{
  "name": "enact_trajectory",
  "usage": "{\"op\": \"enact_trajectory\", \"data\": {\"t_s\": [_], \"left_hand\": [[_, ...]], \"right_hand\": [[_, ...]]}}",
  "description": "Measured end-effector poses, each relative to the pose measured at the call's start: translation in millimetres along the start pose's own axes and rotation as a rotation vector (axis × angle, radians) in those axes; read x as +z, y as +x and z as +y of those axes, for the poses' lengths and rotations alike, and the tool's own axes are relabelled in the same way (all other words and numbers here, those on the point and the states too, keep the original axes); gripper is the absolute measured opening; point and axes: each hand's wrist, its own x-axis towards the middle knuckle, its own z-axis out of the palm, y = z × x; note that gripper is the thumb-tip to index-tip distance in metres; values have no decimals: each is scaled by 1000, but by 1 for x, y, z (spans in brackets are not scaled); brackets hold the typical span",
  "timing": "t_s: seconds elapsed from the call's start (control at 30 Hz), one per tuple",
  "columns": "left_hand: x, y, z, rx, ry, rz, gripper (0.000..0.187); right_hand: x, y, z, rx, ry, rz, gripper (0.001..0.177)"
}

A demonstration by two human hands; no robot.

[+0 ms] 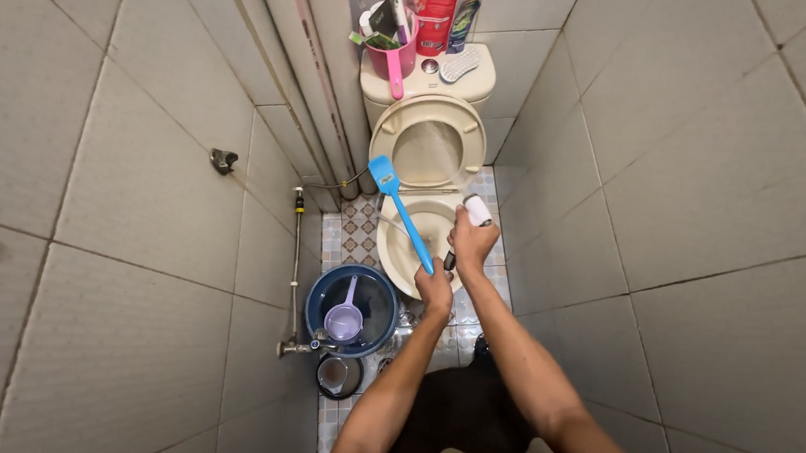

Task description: Scrubbing the lid and seat of a toilet using a brush and a sponge.

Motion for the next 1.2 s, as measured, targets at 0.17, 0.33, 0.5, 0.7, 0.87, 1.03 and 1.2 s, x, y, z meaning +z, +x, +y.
{"op": "enact_trajectory", "data": {"t_s": [0.17,0.33,0.5,0.7,0.87,1.03,1.2], "left_hand": [[5,2,19,38,28,-36,27],[10,-11,44,96,199,-156,29],[19,2,10,77,108,-121,31],[18,-5,30,108,149,-140,30],[17,-8,33,102,126,-110,30],[15,-2,20,67,83,-70,29],[2,-19,13,-56,-79,122,26]], "right_hand": [[-3,12,-7,-9,38,110,25],[-19,38,4,79,302,290,24],[-13,21,-17,-4,108,127,23],[-14,29,-12,30,180,192,21],[-13,28,-16,28,191,191,20],[-3,28,-2,-2,19,122,21],[6,51,68,-68,-406,-50,26]]}}
